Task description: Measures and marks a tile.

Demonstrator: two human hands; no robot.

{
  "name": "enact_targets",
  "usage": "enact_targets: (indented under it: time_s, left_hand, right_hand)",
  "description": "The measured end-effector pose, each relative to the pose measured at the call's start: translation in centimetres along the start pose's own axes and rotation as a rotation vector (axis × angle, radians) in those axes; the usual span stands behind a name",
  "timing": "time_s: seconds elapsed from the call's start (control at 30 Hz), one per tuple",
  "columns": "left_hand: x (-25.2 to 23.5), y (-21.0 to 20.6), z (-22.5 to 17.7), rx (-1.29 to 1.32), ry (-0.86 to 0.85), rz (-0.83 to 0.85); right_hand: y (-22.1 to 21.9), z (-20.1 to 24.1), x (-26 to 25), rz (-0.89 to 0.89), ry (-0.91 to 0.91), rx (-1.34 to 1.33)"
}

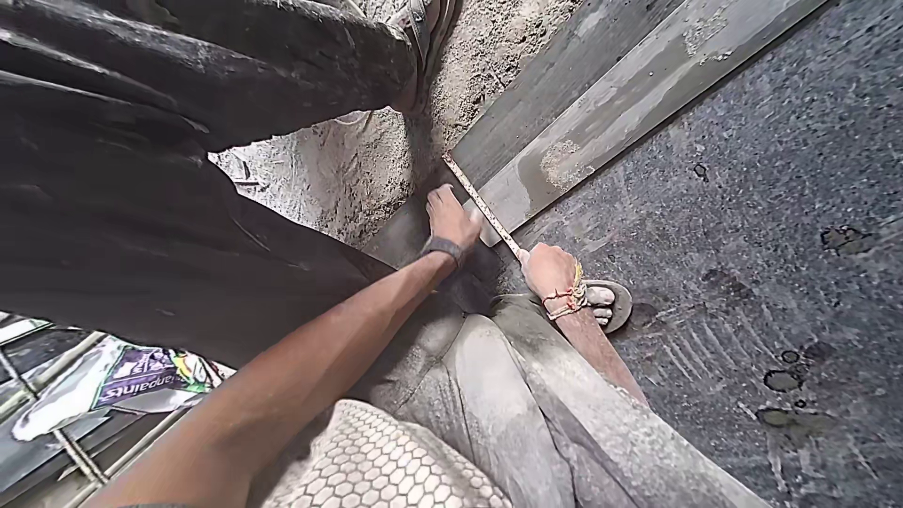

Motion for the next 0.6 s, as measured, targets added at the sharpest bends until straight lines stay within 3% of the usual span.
enact_targets:
  time_s: [0.07, 0.17, 0.33, 0.6]
  left_hand:
    - [1.9, -2.4, 0.5, -0.152, -0.088, 0.080]
    - [2.9, -4.4, 0.8, -0.281, -0.055, 0.175]
    - [1.8, -4.0, 0.6, -0.239, -0.170, 0.039]
    - [1.0, -4.1, 0.4, -0.253, -0.201, 0.036]
  right_hand:
    - [0.2, 0.2, 0.0, 0.003, 0.007, 0.008]
    - [0.2, 0.3, -0.1, 0.007, 0.013, 0.028]
    - [0.2, 0.3, -0.1, 0.012, -0.004, 0.040]
    - [0.3, 0.3, -0.2, 0.026, -0.007, 0.027]
Point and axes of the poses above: each hand's wrist, its own x-axis away from the middle knuckle, its own y-axis out of the back of the hand, z = x × y, the point moved 7 cm from there along -x, towards the middle knuckle, and after that the axes turned 2 degrees about -y, right-handed, at the moved point
